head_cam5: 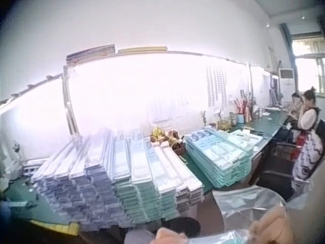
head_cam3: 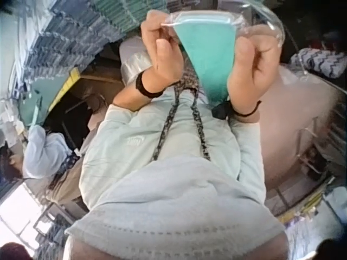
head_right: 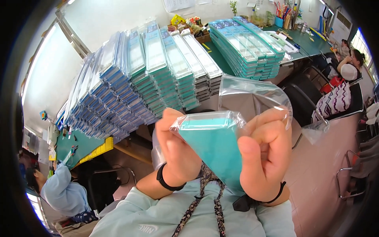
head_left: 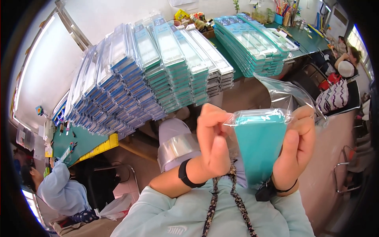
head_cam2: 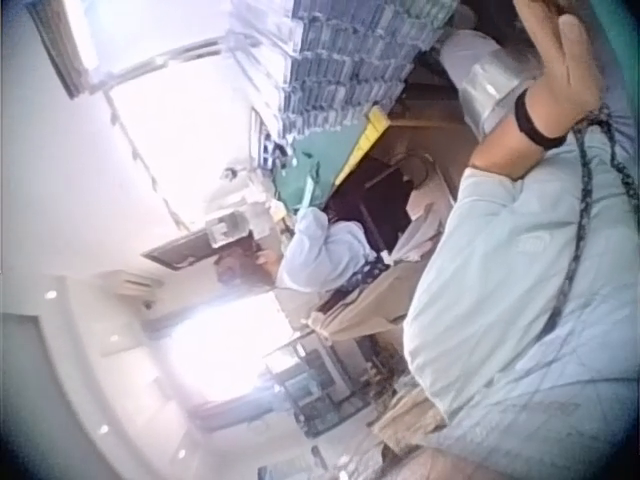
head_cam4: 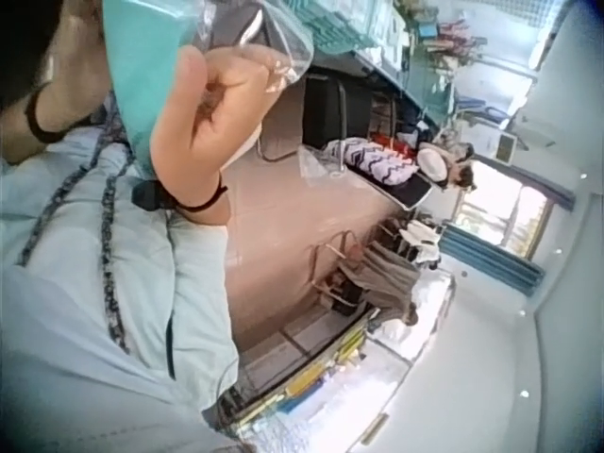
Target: Packing plastic-cased electronic components into plastic bags and organizing them on the workbench.
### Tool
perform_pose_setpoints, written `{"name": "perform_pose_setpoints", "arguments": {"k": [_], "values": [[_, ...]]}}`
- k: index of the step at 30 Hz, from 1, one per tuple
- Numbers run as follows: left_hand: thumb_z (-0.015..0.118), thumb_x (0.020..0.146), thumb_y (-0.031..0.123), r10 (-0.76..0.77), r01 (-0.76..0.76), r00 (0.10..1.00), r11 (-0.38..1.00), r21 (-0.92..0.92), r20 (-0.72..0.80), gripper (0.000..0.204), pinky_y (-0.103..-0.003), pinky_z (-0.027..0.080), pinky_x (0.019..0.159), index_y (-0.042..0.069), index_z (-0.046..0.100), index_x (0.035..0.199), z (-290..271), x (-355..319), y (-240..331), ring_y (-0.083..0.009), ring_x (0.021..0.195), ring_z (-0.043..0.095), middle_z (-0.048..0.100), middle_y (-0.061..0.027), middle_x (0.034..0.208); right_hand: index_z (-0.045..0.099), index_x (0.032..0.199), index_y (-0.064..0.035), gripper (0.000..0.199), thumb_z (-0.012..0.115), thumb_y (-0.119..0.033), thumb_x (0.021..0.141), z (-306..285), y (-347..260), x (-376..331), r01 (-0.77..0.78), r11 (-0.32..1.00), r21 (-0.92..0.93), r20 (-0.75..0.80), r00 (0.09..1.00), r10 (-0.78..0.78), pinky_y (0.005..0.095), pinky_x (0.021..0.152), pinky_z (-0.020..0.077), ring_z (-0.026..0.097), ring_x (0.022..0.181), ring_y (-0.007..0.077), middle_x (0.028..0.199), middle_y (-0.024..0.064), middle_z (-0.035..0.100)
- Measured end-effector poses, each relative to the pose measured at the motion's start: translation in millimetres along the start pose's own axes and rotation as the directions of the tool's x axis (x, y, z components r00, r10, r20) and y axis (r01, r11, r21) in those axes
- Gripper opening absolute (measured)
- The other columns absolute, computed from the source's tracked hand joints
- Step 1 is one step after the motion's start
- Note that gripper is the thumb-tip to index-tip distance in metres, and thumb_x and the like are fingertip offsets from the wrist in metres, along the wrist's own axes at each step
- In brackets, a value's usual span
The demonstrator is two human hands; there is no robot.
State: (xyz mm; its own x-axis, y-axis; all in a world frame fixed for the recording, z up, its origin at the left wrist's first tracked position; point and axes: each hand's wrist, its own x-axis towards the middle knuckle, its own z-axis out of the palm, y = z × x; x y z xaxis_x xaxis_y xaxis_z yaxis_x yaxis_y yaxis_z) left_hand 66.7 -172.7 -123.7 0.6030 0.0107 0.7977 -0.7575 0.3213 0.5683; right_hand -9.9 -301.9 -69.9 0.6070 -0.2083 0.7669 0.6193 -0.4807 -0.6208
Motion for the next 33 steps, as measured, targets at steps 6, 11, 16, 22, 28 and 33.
{"name": "perform_pose_setpoints", "arguments": {"k": [6, 11, 16, 22, 28, 33], "values": [[0.029, 0.093, 0.037, -0.064, 0.076, 0.962, 0.996, -0.037, 0.264, 0.050, -0.032, 0.040, 0.060, -0.002, 0.060, 0.094, 1.2, -1.3, 1.9, -0.0211, 0.072, 0.053, 0.062, -0.0129, 0.086, 0.044, 0.081, -0.0039, 0.017, 0.056, -0.014, 0.088, 6.5, -1.7, -0.9, -0.048, 0.991, 0.128, 0.019, 0.999, 0.046, 0.0222, 0.065, 0.0328, 0.039, 0.072, 0.0114, 0.085, 0.0096, 0.046], [0.030, 0.091, 0.032, -0.063, 0.067, 0.956, 0.998, -0.004, 0.288, 0.045, -0.033, 0.039, 0.059, -0.001, 0.062, 0.091, -3.5, 0.3, 0.9, -0.0223, 0.066, 0.052, 0.066, -0.0136, 0.082, 0.048, 0.086, -0.0022, 0.014, 0.055, -0.014, 0.088, 5.6, 11.6, -7.5, -0.120, 0.972, 0.204, 0.059, 0.992, 0.110, 0.0242, 0.062, 0.0337, 0.039, 0.070, 0.0125, 0.083, 0.0088, 0.044], [0.032, 0.091, 0.030, -0.022, 0.022, 0.936, 1.000, 0.003, 0.353, 0.041, -0.034, 0.042, 0.064, -0.001, 0.060, 0.092, -16.6, -4.3, -2.0, -0.0233, 0.072, 0.055, 0.064, -0.0142, 0.087, 0.060, 0.092, -0.0020, 0.040, 0.072, -0.037, 0.075, -20.5, 24.4, -9.8, -0.074, 0.994, 0.078, 0.458, 0.889, 0.030, 0.0277, 0.060, 0.0374, 0.045, 0.065, 0.0182, 0.082, 0.0091, 0.048], [0.045, 0.090, 0.016, -0.061, 0.102, 0.899, 0.992, -0.072, 0.433, 0.018, -0.038, 0.040, 0.064, 0.001, 0.054, 0.086, -15.9, 0.2, -10.7, -0.0324, 0.073, 0.051, 0.051, -0.0151, 0.077, 0.065, 0.089, -0.0061, 0.046, 0.081, -0.040, 0.061, -47.6, 13.3, 6.6, -0.014, 0.969, -0.248, 0.760, 0.617, 0.204, 0.0316, 0.057, 0.0445, 0.059, 0.067, 0.0272, 0.086, 0.0095, 0.062], [0.064, 0.080, 0.007, -0.261, 0.201, 0.896, 0.960, 0.196, 0.359, 0.010, -0.030, 0.039, 0.056, 0.004, 0.056, 0.083, -29.6, 15.3, -8.4, -0.0220, 0.063, 0.048, 0.050, -0.0080, 0.073, 0.062, 0.098, -0.0037, 0.048, 0.083, -0.030, 0.063, -82.2, 16.0, 10.7, -0.390, 0.845, -0.366, 0.670, 0.519, 0.530, 0.0311, 0.067, 0.0453, 0.059, 0.078, 0.0223, 0.091, 0.0075, 0.062], [0.068, 0.077, 0.007, -0.223, 0.165, 0.975, 0.749, 0.642, 0.010, 0.013, -0.029, 0.037, 0.054, 0.004, 0.057, 0.084, -69.6, 47.2, -16.8, -0.0182, 0.060, 0.045, 0.048, -0.0063, 0.070, 0.056, 0.105, 0.0015, 0.052, 0.069, -0.042, 0.079, -174.0, 41.1, 12.0, -0.224, 0.942, -0.248, 0.360, 0.882, 0.305, 0.0312, 0.076, 0.0449, 0.056, 0.088, 0.0196, 0.098, 0.0066, 0.058]]}}
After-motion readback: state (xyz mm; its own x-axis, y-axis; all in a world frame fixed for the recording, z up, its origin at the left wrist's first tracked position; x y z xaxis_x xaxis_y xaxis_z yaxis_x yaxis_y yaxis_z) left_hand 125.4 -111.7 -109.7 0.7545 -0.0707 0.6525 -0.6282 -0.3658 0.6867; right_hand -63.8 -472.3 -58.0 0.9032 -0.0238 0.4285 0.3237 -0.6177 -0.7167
